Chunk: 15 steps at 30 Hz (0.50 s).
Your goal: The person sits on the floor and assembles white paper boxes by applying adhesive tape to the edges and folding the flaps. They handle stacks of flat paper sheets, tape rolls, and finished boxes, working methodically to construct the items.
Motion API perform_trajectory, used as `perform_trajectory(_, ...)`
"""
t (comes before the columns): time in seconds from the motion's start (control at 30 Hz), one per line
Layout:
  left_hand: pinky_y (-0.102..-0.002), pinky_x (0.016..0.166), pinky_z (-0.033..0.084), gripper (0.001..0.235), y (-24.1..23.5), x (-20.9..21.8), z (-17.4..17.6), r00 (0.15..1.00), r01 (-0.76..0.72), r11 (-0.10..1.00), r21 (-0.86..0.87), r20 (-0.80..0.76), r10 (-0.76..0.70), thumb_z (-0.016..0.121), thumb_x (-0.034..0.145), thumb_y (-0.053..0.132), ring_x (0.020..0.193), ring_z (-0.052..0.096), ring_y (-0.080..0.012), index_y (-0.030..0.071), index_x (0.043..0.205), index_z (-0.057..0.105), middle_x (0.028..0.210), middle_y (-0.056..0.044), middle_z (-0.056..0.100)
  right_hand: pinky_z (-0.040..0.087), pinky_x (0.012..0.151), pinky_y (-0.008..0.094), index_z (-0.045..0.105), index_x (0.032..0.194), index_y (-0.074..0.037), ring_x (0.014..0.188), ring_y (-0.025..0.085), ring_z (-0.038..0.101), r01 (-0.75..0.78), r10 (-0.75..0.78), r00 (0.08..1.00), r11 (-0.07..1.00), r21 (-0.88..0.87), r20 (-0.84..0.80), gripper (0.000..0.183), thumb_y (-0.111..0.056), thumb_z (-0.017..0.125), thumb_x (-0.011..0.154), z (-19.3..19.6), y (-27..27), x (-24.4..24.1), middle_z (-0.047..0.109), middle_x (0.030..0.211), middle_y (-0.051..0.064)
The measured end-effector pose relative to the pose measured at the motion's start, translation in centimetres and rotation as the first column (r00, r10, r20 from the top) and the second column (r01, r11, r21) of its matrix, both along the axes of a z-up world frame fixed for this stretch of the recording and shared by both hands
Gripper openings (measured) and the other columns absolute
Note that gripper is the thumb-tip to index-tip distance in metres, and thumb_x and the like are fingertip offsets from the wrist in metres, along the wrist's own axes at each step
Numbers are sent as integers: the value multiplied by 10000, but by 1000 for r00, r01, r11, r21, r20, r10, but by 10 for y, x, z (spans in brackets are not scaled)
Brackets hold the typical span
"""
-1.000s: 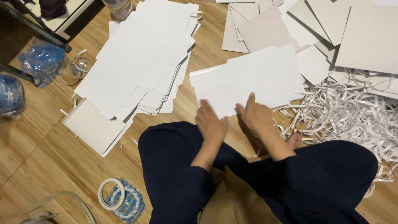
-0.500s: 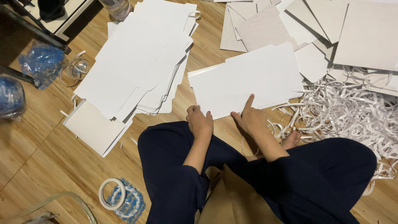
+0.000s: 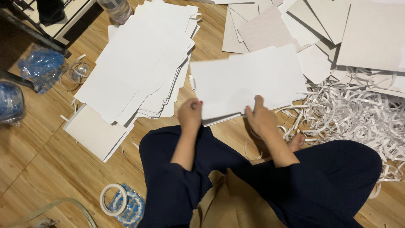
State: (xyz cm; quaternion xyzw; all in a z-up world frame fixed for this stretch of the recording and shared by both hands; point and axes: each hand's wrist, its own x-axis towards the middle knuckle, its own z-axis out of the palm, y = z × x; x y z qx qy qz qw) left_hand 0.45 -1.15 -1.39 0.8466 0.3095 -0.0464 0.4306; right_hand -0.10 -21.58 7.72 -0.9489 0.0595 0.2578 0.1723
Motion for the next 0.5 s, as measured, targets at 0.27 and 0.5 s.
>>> perform_trajectory(0.27, -336, 669, 454, 112, 192, 9, -43, 943, -285, 941, 185, 231, 240, 633, 738, 245, 734, 604, -245, 224, 838, 679, 713, -45, 631, 450, 728, 395, 629, 799, -115, 769, 297, 586, 52, -85, 995, 866, 497, 44, 193, -294, 586, 741, -80, -12, 7, 587, 704, 101)
perform_trajectory(0.5, -548, 929, 410, 709, 224, -35, 30, 816, -574, 753, 320, 158, 556, 782, 746, 178, 1119, 427, -465, 28, 1292, 355, 1230, -213, 344, 478, 685, 367, 672, 776, -69, 721, 276, 614, -163, 138, 987, 845, 510, 86, 123, -169, 699, 710, -99, 50, 5, 626, 706, 113)
